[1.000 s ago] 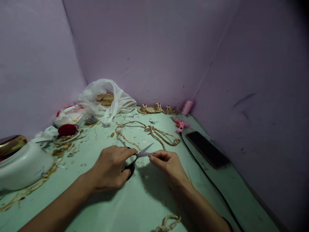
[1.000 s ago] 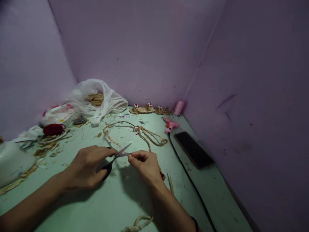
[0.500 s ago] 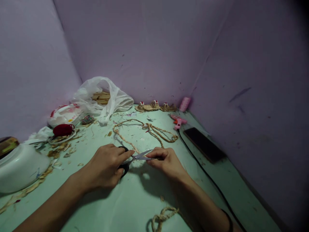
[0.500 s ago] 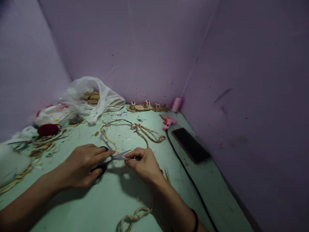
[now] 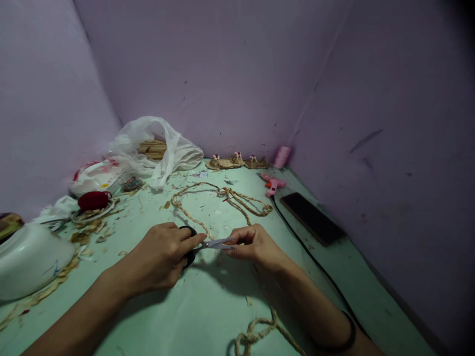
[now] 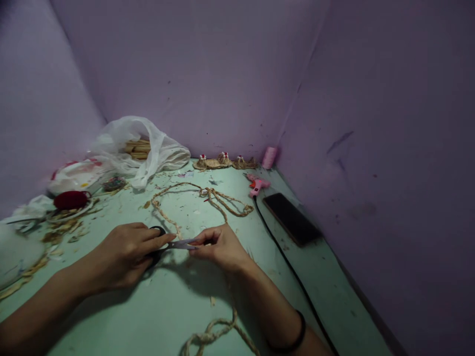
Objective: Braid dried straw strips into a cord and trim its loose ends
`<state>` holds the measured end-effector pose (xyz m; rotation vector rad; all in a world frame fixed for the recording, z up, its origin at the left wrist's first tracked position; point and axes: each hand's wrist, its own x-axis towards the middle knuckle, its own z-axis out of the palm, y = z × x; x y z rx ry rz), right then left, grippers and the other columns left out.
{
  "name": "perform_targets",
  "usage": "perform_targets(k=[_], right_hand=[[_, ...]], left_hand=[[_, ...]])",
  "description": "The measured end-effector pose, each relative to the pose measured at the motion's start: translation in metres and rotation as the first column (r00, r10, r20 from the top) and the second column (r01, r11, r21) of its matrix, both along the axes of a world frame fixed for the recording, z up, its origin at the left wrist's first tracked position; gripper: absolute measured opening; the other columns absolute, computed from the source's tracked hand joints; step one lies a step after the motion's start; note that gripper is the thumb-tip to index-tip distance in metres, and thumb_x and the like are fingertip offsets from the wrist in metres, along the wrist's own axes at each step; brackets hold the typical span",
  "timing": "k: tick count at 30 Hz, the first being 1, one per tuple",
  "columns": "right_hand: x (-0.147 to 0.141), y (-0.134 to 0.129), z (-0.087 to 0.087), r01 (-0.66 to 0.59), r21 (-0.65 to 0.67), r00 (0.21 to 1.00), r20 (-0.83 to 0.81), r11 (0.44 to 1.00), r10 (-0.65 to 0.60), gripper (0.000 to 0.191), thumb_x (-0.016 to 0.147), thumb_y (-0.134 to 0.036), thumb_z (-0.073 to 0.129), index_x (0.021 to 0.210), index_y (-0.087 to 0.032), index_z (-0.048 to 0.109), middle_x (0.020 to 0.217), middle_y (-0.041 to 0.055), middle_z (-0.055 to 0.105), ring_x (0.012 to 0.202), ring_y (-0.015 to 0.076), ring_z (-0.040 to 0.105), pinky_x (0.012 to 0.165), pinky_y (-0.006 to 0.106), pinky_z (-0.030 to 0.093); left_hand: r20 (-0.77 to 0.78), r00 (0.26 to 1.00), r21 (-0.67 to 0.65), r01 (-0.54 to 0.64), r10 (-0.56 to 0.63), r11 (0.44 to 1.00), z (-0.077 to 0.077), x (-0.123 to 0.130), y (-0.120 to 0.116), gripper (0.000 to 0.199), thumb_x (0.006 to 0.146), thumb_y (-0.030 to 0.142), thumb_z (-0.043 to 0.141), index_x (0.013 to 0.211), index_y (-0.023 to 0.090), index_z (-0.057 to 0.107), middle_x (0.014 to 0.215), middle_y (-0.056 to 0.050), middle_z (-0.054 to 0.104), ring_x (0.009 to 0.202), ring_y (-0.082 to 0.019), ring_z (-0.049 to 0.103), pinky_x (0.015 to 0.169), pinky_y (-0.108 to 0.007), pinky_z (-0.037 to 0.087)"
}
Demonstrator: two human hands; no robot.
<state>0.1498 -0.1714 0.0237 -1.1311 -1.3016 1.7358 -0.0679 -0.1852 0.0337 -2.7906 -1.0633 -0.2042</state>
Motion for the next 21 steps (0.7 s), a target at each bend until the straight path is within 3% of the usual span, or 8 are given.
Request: perform_targets(k=[10, 16, 21], right_hand=[[0.000, 0.000, -0.011, -0.006, -0.007, 0.997, -0.071, 1.000, 0.005, 0.012, 0.048, -0.016, 0.072, 0.059, -0.014, 0.068, 0.053, -0.0016, 0.060, 0.050, 0.0063, 0.047, 0.052, 0.021, 0.031], [0.000, 0.000, -0.009, 0.015, 0.009, 0.994, -0.105, 1.000, -0.014, 0.010, 0.050, -0.018, 0.071, 0.059, -0.013, 0.067, 0.043, -0.0050, 0.051, 0.041, 0.0036, 0.034, 0.044, 0.021, 0.020], [-0.002, -0.002, -0.006, 0.099, -0.006, 0.989, -0.107, 0.995, -0.099, 0.010, 0.050, -0.019, 0.070, 0.055, -0.013, 0.064, 0.039, -0.0066, 0.044, 0.040, 0.0030, 0.027, 0.043, 0.022, 0.013]], left_hand=[[0.039, 0.999, -0.019, 0.009, -0.009, 1.000, -0.005, -0.002, 0.002, 0.049, 0.068, 0.008, 0.041, 0.115, 0.020, 0.049, 0.071, -0.002, 0.061, 0.059, -0.016, 0.054, 0.057, -0.028, 0.038], [0.113, 0.994, -0.096, 0.011, 0.000, 0.995, -0.005, -0.001, 0.001, 0.052, 0.068, 0.007, 0.041, 0.116, 0.025, 0.048, 0.070, 0.000, 0.064, 0.058, -0.014, 0.055, 0.057, -0.025, 0.038], [0.298, 0.940, -0.076, -0.152, 0.168, 0.985, -0.010, -0.012, 0.011, 0.042, 0.068, 0.010, 0.043, 0.105, 0.025, 0.057, 0.083, -0.001, 0.067, 0.069, -0.015, 0.060, 0.061, -0.024, 0.041]])
